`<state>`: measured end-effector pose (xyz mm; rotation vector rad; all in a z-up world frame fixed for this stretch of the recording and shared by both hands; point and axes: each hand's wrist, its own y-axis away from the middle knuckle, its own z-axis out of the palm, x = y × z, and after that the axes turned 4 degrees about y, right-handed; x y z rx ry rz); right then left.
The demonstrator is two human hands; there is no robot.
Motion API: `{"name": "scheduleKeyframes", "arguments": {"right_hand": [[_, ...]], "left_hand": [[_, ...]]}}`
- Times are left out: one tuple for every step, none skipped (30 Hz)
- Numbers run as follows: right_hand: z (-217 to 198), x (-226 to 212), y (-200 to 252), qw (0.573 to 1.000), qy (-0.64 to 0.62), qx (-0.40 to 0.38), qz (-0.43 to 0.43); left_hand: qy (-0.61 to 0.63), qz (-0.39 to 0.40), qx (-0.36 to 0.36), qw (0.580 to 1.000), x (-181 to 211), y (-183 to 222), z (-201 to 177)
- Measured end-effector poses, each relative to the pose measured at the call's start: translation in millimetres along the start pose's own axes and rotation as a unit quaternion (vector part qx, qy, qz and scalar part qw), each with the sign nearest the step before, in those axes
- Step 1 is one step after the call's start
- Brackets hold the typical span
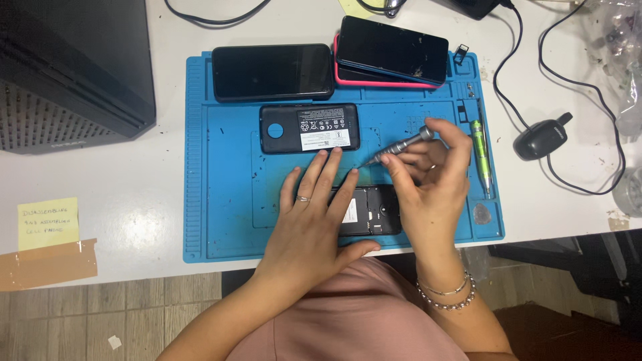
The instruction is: The person uses a screwdriver to remove screws from the back of a black smartphone placed on a blue work mat. They remove the back cover and set it aside, then continue to unscrew internal components of the phone.
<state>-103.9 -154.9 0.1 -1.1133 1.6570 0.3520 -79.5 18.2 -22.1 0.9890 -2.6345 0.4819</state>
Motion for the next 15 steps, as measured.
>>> {"name": "scheduleKeyframes", "arguments": {"right_hand": [[0.7, 0.3, -1.2, 1.000, 0.012, -0.008, -0.001], [1.0, 1.1, -1.7, 1.000, 0.011, -0.007, 0.000], [1.1, 2.1, -2.3, 1.000, 0.022, -0.007, -0.001], [0.9, 3.0, -2.9, 0.999, 0.032, -0.007, -0.002], [1.0, 3.0, -3.4, 0.999, 0.033, -0.005, -0.001], [1.1, 2.9, -3.8, 1.000, 0.030, -0.007, 0.001], [1.2, 2.7, -4.2, 1.000, 0.027, -0.010, 0.004], [0.8, 2.0, -4.0, 1.000, 0.028, -0.009, 0.004], [0.4, 1.1, -3.7, 0.999, 0.030, -0.010, 0.005], [0.5, 0.2, -3.8, 0.999, 0.033, -0.012, 0.005], [0.6, 0.7, -3.3, 0.999, 0.033, -0.012, 0.004], [1.0, 1.1, -3.2, 1.000, 0.027, -0.010, 0.008], [1.4, 1.5, -3.2, 1.000, 0.022, -0.008, 0.013], [1.5, 1.7, -3.3, 1.000, 0.022, -0.008, 0.012], [1.6, 1.9, -3.4, 1.000, 0.025, -0.009, 0.009]], "left_hand": [[0.003, -0.005, 0.002, 1.000, 0.2, -0.3, 0.1], [0.003, -0.004, 0.001, 1.000, 0.2, -0.2, 0.4], [-0.002, -0.007, 0.003, 1.000, 0.3, -0.1, 0.8], [-0.006, -0.011, 0.005, 1.000, 0.6, -0.1, 1.4], [-0.006, -0.009, 0.004, 1.000, 0.7, -0.2, 1.4], [-0.002, -0.011, 0.005, 1.000, 0.8, -0.2, 1.4], [0.001, -0.012, 0.005, 1.000, 0.8, 0.0, 1.4], [0.002, -0.011, 0.004, 1.000, 1.0, -0.2, 1.3], [0.002, -0.011, 0.004, 1.000, 1.1, -0.3, 1.1], [0.001, -0.011, 0.004, 1.000, 1.0, -0.4, 0.8], [0.001, -0.011, 0.004, 1.000, 1.3, -0.8, 0.0], [-0.004, -0.005, 0.003, 1.000, 1.4, -1.2, -1.0], [-0.009, 0.001, 0.002, 1.000, 1.6, -1.7, -1.9], [-0.010, 0.001, 0.002, 1.000, 1.6, -1.9, -2.1], [-0.007, 0.001, 0.004, 1.000, 1.7, -2.2, -2.3]]}}
